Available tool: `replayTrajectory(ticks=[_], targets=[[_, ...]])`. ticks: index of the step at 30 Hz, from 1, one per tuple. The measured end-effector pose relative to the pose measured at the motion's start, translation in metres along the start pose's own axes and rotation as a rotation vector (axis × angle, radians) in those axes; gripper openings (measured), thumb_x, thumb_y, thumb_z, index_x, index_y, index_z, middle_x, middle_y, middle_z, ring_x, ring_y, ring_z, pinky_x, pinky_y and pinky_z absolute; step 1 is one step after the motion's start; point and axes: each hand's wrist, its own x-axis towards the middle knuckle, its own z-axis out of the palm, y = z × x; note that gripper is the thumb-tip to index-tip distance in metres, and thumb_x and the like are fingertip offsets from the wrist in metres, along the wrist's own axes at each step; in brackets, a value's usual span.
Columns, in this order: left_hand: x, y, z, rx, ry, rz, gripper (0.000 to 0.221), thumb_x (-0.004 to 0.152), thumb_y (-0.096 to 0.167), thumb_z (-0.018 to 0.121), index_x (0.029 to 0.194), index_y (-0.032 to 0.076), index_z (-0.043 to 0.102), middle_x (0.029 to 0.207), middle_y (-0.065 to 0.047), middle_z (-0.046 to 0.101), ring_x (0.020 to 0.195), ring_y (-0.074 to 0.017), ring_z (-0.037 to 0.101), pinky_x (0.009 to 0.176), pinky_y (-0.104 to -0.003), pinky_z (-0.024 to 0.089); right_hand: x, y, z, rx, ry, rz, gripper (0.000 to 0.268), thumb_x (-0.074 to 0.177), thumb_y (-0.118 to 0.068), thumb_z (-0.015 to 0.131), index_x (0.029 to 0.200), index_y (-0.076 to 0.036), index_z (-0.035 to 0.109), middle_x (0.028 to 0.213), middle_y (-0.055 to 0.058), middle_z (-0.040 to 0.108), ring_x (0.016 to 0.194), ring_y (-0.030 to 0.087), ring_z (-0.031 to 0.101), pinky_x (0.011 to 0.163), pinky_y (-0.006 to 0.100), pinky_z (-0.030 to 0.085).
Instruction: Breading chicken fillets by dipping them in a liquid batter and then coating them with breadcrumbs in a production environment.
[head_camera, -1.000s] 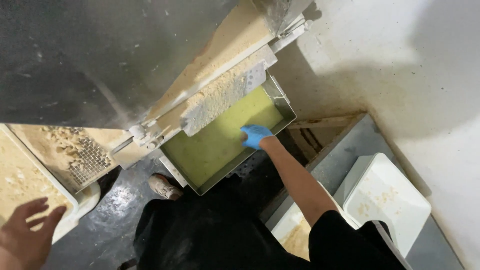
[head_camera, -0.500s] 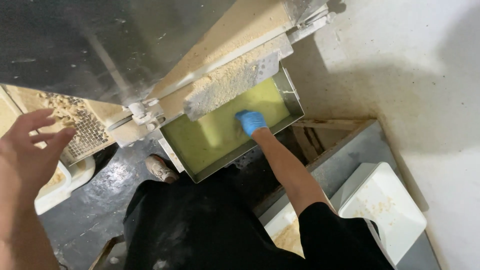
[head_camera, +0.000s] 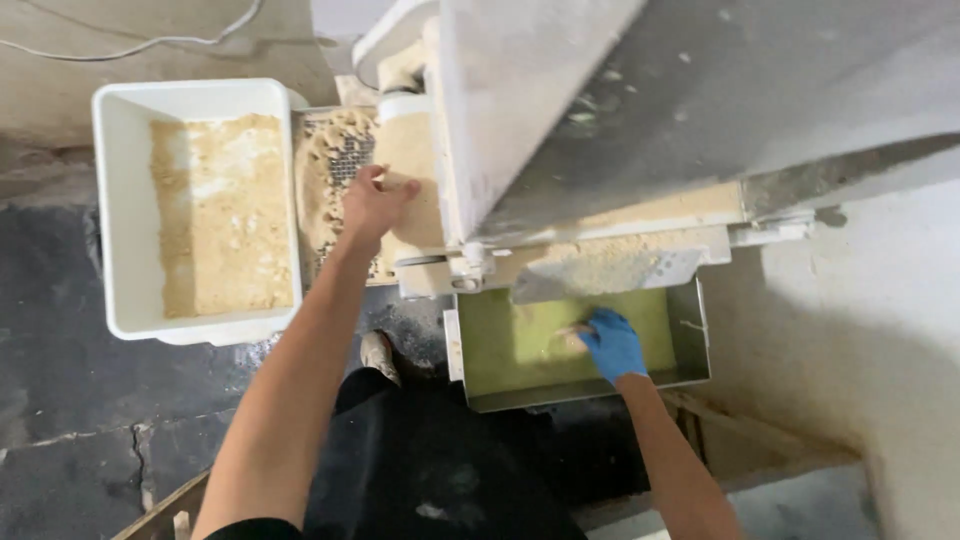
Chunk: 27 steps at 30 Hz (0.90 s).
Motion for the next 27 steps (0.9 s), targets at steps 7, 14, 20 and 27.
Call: replayTrajectory(ticks=[7,14,20,27], targets=[[0.016,-0.004,-0.005,-0.321,0.024,-0.140,0.075,0.082,0.029,0.091,0.145,0.006,0.059,0.121,-0.018,0.072,0.104,-0.0293,0.076,0.083,-0.040,0.068,-0.010,-0.047,-0.047,1.041,-0.082,0.643,0.069,0.102,-0.036,0.069,0.158,-0.003,0.046,0.156,0.030,0.048,0.134,0.051,0.054,0.115,0.060,0.042],[-0.029,0.032,-0.041,-0.497,-0.139,-0.279,0.011,0.094,0.009,0.075,0.095,0.008,0.064,0.088,-0.004,0.066,0.075,-0.0164,0.063,0.076,-0.032,0.062,0.001,-0.050,-0.017,1.588,0.209,0.715,0.021,0.103,-0.033,0.069,0.106,-0.012,0.072,0.098,0.009,0.074,0.085,0.024,0.069,0.073,0.040,0.059],[-0.044,0.048,-0.051,-0.416,0.040,0.052,0.010,0.087,0.007,0.063,0.088,0.013,0.055,0.071,0.003,0.047,0.063,-0.0092,0.039,0.055,-0.028,0.034,0.000,-0.084,-0.057,1.544,0.034,0.747,0.073,0.087,-0.010,0.072,0.156,-0.009,0.047,0.139,0.014,0.059,0.114,0.033,0.061,0.095,0.047,0.053],[-0.040,0.044,-0.115,0.029,0.217,0.550,0.029,0.097,0.001,0.057,0.125,0.005,0.062,0.072,-0.003,0.067,0.050,-0.0100,0.050,0.040,-0.027,0.038,-0.008,-0.110,-0.096,1.380,-0.090,0.808,0.052,0.095,-0.017,0.068,0.147,-0.018,0.059,0.119,0.012,0.064,0.080,0.026,0.060,0.067,0.045,0.053]])
